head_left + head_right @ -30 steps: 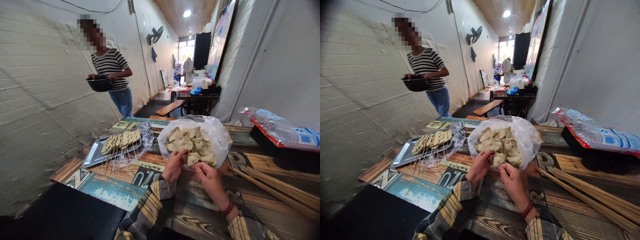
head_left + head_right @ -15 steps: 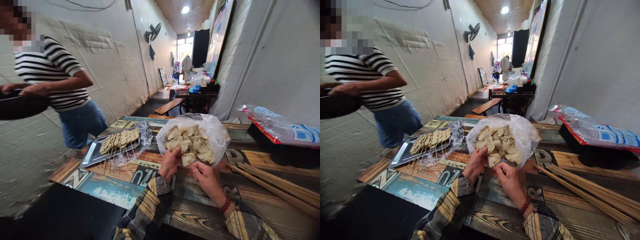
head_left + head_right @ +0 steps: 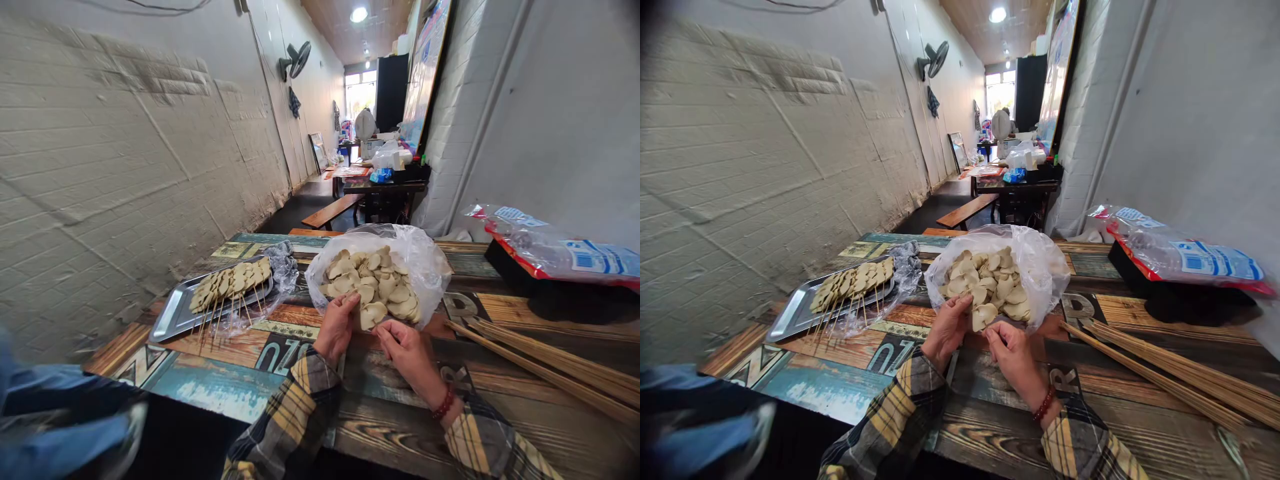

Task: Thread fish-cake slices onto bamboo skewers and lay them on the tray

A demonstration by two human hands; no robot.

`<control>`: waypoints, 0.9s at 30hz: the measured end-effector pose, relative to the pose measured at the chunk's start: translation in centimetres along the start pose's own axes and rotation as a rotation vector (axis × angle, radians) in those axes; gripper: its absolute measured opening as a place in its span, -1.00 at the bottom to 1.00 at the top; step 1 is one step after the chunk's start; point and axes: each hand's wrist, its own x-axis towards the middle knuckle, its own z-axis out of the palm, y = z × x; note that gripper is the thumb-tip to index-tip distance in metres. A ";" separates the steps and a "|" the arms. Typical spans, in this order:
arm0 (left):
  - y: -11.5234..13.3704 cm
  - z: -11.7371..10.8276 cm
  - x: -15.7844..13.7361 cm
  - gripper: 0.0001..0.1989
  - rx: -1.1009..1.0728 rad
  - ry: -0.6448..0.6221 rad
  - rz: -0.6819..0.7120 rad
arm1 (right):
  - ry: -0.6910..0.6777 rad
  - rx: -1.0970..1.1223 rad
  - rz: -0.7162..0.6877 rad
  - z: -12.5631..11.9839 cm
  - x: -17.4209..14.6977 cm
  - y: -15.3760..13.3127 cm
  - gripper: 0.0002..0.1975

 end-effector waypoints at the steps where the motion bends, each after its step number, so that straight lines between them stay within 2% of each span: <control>1: 0.0 0.0 0.0 -0.71 0.003 -0.004 -0.006 | 0.004 0.001 0.005 0.0 0.0 -0.1 -0.64; 8: 0.0 -0.1 0.2 -0.62 0.013 -0.016 -0.007 | 0.028 -0.046 -0.002 -0.3 0.0 -0.8 -0.66; 15: 1.4 -2.0 1.8 -0.62 -0.025 0.114 0.174 | -0.016 -0.108 -0.018 -0.2 -0.3 -0.6 -0.62; 20: 1.7 -2.5 2.0 -0.60 0.041 0.163 0.190 | -0.039 -0.168 -0.055 -0.1 -0.4 -0.5 -0.61; 27: 1.5 -2.4 1.7 -0.63 0.094 0.148 0.194 | -0.069 -0.130 -0.019 -0.1 -0.5 -0.2 -0.61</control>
